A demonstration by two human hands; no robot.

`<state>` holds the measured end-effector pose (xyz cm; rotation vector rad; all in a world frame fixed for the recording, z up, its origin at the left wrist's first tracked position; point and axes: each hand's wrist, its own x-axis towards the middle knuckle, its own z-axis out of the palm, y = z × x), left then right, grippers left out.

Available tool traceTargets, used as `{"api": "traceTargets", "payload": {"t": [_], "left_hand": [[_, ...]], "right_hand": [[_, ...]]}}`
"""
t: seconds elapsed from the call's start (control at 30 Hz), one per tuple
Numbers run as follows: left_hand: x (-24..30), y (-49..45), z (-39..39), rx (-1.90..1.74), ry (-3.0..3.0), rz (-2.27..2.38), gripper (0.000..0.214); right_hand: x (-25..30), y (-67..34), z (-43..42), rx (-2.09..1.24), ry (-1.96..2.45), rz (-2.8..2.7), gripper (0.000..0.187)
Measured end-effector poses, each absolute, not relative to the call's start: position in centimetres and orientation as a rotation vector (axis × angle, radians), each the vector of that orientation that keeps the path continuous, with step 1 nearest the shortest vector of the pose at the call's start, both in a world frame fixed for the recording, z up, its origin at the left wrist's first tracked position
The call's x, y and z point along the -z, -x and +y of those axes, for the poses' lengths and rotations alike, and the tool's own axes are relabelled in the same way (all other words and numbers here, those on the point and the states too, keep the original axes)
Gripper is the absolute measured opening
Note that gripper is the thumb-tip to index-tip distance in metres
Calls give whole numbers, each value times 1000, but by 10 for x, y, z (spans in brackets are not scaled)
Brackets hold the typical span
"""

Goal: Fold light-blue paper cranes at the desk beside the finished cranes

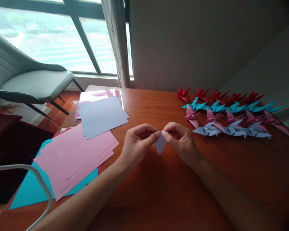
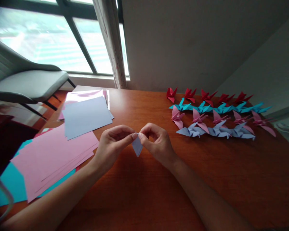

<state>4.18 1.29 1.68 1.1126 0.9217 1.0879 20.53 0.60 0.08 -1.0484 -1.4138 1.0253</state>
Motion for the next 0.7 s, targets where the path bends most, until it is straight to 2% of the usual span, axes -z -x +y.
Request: {"api": "traceTargets", "payload": {"t": [0.17,0.3,0.53,0.7], "left_hand": [[-17,-42,13,-1050,-1191,966,18],[-15,-41,18,-984,-1067,895,23],[-11,-33,27,-638,-531,534,75],[-10,-33,26,-614,-478,436,87]], "right_hand": [[-6,-206,7,-1220,1037,-1457,12],[-3,-209,7,-1221,1023,-1373,13],[2,-211,9,-1395,984,-1038,15],[-3,-211,8,-1439,955,-958,14]]}}
